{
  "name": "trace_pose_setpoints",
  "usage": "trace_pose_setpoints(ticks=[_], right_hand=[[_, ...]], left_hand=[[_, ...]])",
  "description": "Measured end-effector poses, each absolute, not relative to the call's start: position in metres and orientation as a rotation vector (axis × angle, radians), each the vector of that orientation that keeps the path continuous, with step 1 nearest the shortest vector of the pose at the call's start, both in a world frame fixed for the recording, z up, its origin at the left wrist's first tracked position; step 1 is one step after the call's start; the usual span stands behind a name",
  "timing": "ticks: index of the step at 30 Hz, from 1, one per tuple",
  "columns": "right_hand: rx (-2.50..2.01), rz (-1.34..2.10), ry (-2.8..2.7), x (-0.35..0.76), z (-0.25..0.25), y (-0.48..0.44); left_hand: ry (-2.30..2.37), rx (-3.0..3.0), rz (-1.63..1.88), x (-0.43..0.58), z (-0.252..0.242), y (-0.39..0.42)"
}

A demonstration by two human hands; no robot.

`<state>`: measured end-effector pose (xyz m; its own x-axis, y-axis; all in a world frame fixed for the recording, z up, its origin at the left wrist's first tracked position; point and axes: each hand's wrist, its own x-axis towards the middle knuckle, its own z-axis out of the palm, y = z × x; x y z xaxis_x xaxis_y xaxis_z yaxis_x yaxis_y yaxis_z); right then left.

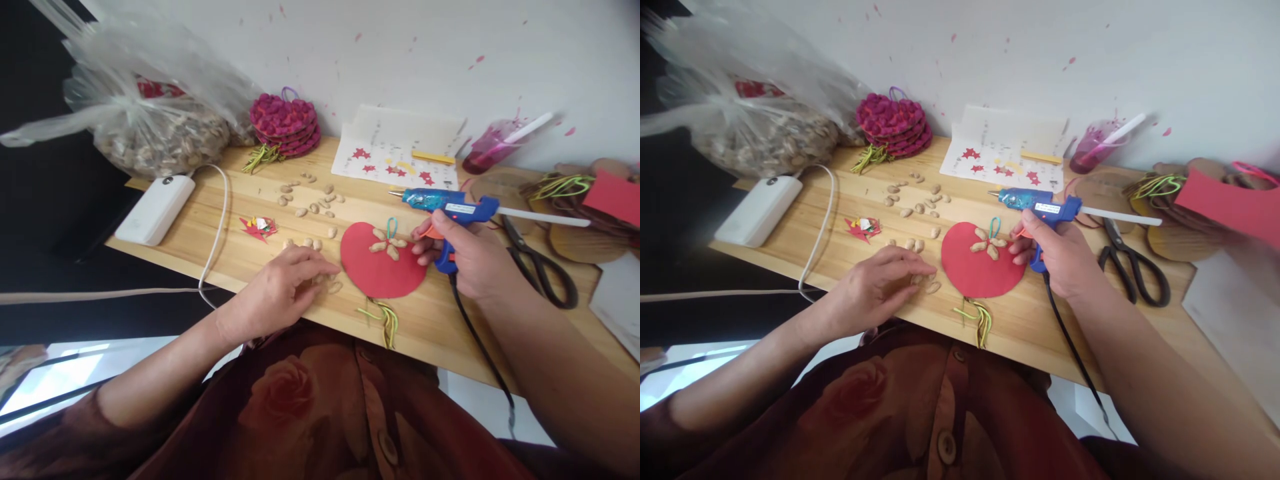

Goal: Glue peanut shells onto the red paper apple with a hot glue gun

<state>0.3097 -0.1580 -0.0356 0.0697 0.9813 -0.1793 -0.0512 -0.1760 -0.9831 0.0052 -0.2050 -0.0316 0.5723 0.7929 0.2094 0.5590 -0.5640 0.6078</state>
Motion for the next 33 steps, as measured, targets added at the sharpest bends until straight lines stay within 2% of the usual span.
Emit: trace_pose_setpoints(ticks=[12, 20, 33], right_hand=[[-1.296, 1.329, -1.025, 0.313, -0.042, -0.155], [-1.294, 1.322, -1.043, 0.313, -0.042, -0.156], [-1.305, 1.319, -1.029, 0.312, -0.04, -0.156]], left_hand=[[1.08, 2.404, 0.781, 0.012, -0.042, -0.196], [0.906, 2.411, 0.65, 0.012, -0.036, -0.197], [1.017, 2.389, 0.702, 0.004, -0.037, -0.198]])
